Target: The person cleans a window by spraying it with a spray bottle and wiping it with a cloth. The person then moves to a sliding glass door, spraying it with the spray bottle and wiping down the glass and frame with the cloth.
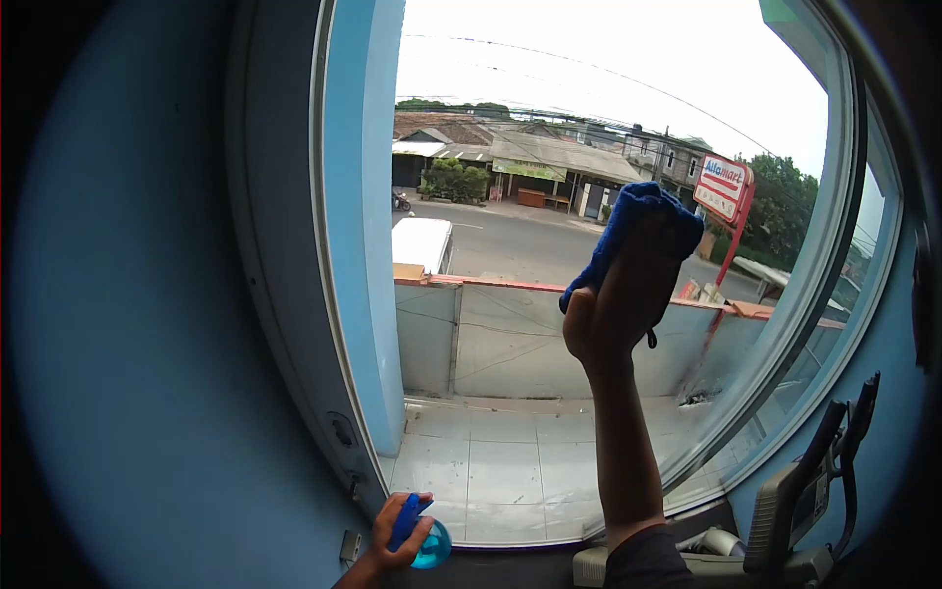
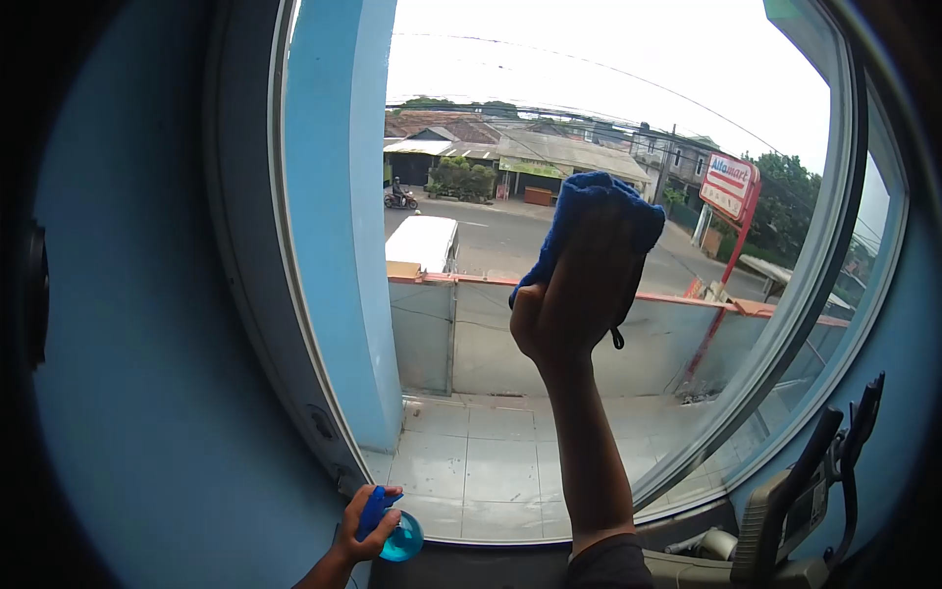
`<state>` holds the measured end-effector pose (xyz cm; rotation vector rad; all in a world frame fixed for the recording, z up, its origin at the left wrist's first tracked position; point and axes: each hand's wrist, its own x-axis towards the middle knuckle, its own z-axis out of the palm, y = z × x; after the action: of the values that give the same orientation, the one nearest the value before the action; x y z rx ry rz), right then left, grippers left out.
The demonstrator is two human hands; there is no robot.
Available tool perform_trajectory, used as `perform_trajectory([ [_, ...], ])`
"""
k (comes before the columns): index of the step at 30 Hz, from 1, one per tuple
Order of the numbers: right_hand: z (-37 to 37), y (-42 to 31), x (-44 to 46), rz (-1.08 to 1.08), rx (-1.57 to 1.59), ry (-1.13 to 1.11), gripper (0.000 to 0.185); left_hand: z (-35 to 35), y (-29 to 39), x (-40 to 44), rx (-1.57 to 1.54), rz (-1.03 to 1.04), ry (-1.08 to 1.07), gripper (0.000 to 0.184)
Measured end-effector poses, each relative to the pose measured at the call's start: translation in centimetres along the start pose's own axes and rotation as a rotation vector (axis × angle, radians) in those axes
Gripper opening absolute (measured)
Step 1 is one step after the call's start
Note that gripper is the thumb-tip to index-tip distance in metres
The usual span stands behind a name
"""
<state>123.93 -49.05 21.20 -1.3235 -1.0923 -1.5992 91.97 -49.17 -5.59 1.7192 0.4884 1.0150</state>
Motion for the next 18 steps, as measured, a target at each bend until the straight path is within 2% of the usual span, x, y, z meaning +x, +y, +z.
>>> perform_trajectory([
  [4, 3.2, -12.6, 1.1, 0.066, 0.074, -0.117, 0.069, -3.7, 0.2, -1.7, 0.063, -0.005, 0.078, 0.031],
  [9, 6.4, -23.3, 0.8, 0.011, 0.235, -0.196, 0.076, -7.3, 0.5, -3.1, 0.16, -0.013, 0.25, 0.029],
  [13, 6.3, -24.4, -0.1, 0.002, 0.273, -0.251, 0.08, -8.1, 0.3, -3.8, 0.116, -0.058, 0.344, 0.029],
  [16, 5.3, -22.0, -1.0, -0.087, 0.385, -0.311, 0.079, -7.6, -0.1, -3.5, 0.063, -0.08, 0.32, 0.031],
  [18, 4.6, -19.2, -2.3, -0.184, 0.288, -0.31, 0.078, -6.7, -0.3, -2.7, 0.07, -0.035, 0.253, 0.032],
])
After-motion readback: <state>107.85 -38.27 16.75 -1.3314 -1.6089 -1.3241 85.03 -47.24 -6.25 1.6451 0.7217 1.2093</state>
